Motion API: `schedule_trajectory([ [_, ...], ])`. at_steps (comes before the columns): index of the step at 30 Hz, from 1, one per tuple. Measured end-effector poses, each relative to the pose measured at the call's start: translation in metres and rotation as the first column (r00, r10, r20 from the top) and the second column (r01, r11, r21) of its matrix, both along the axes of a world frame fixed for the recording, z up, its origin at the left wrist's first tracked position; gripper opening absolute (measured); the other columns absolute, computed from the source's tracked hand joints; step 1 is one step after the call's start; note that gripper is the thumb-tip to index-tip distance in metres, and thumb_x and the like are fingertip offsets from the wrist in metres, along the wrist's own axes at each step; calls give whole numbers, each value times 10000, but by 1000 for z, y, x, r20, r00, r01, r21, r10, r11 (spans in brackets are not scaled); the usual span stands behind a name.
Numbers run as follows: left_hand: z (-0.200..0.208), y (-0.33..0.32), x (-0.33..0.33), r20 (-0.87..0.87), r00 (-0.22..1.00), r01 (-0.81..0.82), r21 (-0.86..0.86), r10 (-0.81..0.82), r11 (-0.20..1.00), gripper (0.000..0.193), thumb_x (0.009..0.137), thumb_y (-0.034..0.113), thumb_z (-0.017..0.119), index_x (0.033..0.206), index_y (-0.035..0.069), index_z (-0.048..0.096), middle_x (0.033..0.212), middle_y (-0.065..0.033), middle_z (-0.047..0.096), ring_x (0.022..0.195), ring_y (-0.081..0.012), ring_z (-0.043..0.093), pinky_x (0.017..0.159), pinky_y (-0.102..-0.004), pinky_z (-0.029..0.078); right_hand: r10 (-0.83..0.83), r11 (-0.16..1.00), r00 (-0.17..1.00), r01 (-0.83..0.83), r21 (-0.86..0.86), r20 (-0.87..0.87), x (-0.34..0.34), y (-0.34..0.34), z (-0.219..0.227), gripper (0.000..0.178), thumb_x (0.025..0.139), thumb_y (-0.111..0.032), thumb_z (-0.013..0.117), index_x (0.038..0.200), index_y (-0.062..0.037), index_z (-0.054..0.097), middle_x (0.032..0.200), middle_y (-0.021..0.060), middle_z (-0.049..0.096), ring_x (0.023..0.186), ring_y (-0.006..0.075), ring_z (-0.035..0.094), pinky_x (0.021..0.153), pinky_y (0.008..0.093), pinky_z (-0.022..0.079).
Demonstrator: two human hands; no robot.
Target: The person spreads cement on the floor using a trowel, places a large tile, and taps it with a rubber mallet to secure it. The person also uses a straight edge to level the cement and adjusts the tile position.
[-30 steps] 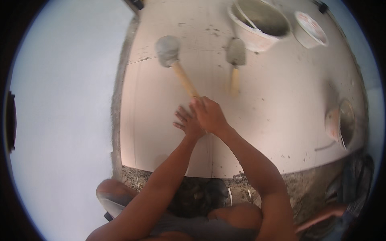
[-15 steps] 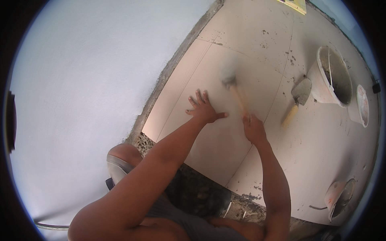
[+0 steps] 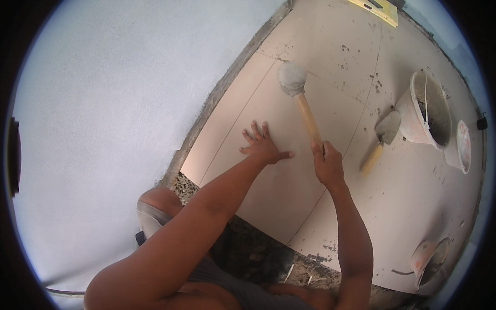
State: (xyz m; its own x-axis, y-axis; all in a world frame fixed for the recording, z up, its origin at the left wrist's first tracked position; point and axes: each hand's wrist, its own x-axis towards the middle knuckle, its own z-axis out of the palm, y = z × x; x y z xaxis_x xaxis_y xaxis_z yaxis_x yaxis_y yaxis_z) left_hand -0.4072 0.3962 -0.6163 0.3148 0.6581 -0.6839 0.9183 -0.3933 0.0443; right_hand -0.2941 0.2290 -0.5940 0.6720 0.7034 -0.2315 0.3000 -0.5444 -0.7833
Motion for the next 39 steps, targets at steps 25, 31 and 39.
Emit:
schedule_trajectory([
  [25, -32, -15, 41, 114, 862, 490, 65, -495, 869, 1107, 801, 778, 567, 1402, -135, 390, 1508, -332, 308, 1403, -521, 264, 1135, -595, 247, -224, 962, 748, 271, -20, -625, -35, -156, 64, 391, 984, -408, 586, 861, -48, 494, 595, -1, 484, 425, 93, 485, 384, 281, 431],
  [31, -3, -184, 155, 608, 661, 477, 114, -441, 872, 815, 825, 586, 695, 1222, -96, 490, 1267, -282, 527, 1143, -410, 585, 925, -470, 514, -523, 690, 450, 722, -50, -724, -54, -249, 42, 332, 938, -345, 672, 889, -73, 488, 584, -3, 476, 379, 96, 456, 327, 279, 394],
  [39, -32, -196, 208, 569, 652, 501, 173, -501, 848, 599, 861, 349, 689, 1219, -56, 430, 1157, -263, 590, 1056, -406, 642, 884, -457, 540, -523, 469, 264, 883, -16, -810, -64, -282, 26, 330, 937, -345, 668, 888, -100, 453, 587, -5, 461, 357, 108, 422, 306, 281, 376],
])
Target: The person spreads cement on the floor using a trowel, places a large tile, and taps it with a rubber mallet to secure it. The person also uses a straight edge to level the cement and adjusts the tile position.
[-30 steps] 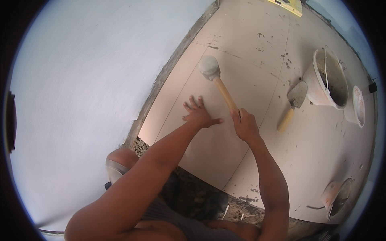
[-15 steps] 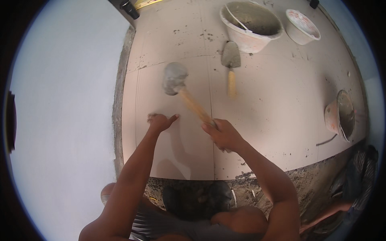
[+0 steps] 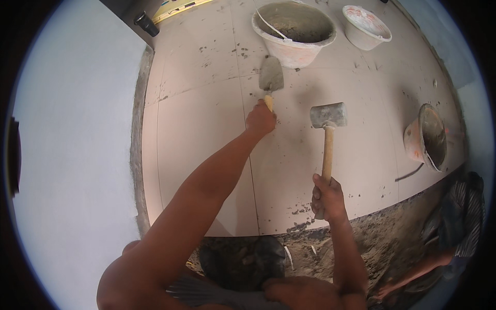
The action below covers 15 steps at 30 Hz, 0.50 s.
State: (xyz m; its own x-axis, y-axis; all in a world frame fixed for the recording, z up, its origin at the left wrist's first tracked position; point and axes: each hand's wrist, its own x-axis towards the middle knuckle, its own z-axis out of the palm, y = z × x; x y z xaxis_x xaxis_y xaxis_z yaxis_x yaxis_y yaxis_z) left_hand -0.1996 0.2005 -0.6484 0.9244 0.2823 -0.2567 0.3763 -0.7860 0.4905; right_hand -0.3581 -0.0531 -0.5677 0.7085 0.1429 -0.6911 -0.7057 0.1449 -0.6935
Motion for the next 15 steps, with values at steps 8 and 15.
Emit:
schedule_trajectory([
  [8, 49, 26, -59, -186, 973, -187, -265, 140, 946, 475, 897, 254, 608, 1182, -93, 453, 983, -225, 624, 775, -334, 698, 726, -433, 596, 45, 999, 999, -45, -19, 31, 18, 3, -7, 337, 921, -344, 691, 897, -96, 465, 586, -6, 465, 391, 100, 458, 334, 286, 419],
  [15, 88, 92, -90, -243, 955, -269, -462, 171, 845, 465, 939, 319, 601, 1057, -117, 491, 896, -166, 593, 670, -238, 666, 582, -382, 610, 142, 990, 989, -142, 3, 49, 18, 22, -4, 289, 957, -340, 642, 931, -119, 457, 605, -19, 471, 385, 89, 432, 329, 272, 395],
])
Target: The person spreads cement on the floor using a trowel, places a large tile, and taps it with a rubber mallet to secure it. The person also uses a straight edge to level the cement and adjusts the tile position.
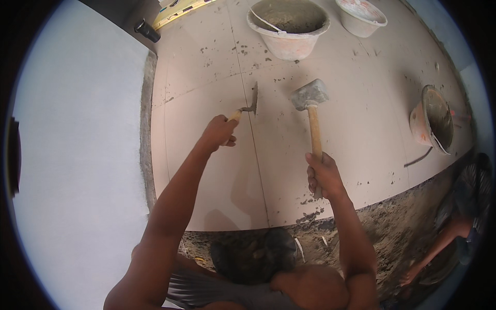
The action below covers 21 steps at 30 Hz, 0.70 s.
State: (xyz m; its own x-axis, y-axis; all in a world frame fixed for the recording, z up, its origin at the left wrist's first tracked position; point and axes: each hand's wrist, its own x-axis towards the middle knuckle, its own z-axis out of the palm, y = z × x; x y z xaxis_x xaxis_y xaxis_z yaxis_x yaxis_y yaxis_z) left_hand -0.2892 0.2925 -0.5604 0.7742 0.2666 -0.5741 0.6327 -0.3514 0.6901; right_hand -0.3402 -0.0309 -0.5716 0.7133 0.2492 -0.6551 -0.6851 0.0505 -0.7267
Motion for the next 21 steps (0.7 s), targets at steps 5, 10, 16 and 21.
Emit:
schedule_trajectory([
  [5, 18, 21, 4, -190, 938, 345, 416, -290, 841, 368, 952, 286, 543, 889, -68, 624, 737, -135, 680, 662, -258, 718, 597, -368, 591, 35, 999, 998, -36, 11, 42, -1, 6, 3, 286, 973, -337, 619, 971, -114, 440, 619, -13, 473, 389, 86, 432, 335, 275, 394],
  [10, 28, 20, 9, -181, 958, 287, 593, -222, 752, 414, 999, 286, 455, 803, -7, 674, 701, -112, 695, 592, -232, 700, 620, -354, 575, 19, 1000, 997, -20, 15, 75, 0, 11, 4, 277, 984, -336, 599, 967, -106, 445, 627, -7, 471, 406, 87, 446, 341, 278, 400],
  [16, 59, 7, 26, -310, 886, 464, 604, -344, 648, 371, 993, 269, 445, 874, 11, 684, 712, -106, 712, 603, -230, 703, 616, -337, 578, 10, 1000, 998, -9, -7, 64, 6, 21, -2, 286, 990, -330, 579, 997, -73, 455, 664, 22, 481, 419, 108, 457, 348, 295, 402],
  [21, 58, 33, 71, -365, 888, 413, 371, -279, 832, 396, 982, 305, 466, 958, -65, 604, 767, -173, 658, 675, -257, 680, 573, -371, 576, -47, 998, 998, 49, 35, -43, 8, 37, -12, 321, 1002, -380, 554, 1006, -77, 451, 679, 24, 482, 434, 106, 464, 363, 299, 411],
])
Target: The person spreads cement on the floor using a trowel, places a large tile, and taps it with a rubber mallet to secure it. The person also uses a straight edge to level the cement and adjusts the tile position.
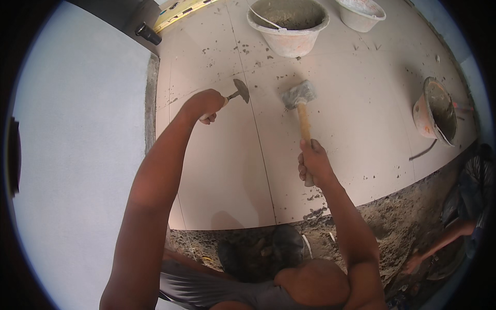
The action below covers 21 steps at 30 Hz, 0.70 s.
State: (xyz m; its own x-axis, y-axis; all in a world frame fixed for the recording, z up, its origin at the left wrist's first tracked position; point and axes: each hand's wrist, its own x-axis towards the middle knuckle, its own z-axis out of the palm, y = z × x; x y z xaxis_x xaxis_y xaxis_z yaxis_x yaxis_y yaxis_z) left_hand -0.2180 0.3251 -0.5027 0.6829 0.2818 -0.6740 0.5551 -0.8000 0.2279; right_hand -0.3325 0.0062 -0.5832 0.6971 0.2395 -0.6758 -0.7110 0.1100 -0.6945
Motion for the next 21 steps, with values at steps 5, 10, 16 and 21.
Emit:
schedule_trajectory([
  [5, 15, -21, 0, -58, 996, 68, 75, -64, 995, 388, 968, 292, 456, 970, -68, 601, 777, -190, 658, 685, -255, 674, 555, -377, 570, 32, 999, 999, -31, -36, 24, -1, -1, 0, 313, 1006, -382, 544, 1002, -85, 447, 667, 21, 474, 437, 105, 464, 364, 301, 412],
  [10, 12, -6, 11, -48, 985, 170, 68, -167, 983, 376, 956, 266, 465, 952, -83, 604, 786, -214, 673, 641, -264, 672, 526, -386, 560, 86, 995, 996, -84, -48, 39, 3, -4, -4, 286, 1007, -362, 544, 981, -91, 455, 661, 18, 472, 437, 106, 464, 365, 302, 413],
  [16, -20, -18, 20, -9, 933, 347, 287, -360, 893, 387, 955, 245, 465, 843, -89, 623, 730, -203, 663, 620, -274, 675, 525, -403, 558, 106, 991, 994, -104, -85, 25, 15, 6, -3, 272, 1009, -348, 540, 969, -91, 460, 666, 16, 475, 439, 107, 467, 369, 299, 416],
  [21, -26, -12, 17, -56, 980, 200, 192, -193, 961, 439, 1012, 316, 422, 914, -49, 645, 672, -172, 648, 576, -274, 657, 531, -395, 552, 82, 992, 996, -84, -94, -25, 19, 6, -6, 299, 1020, -380, 505, 1026, -82, 488, 688, 27, 486, 443, 112, 463, 382, 308, 428],
])
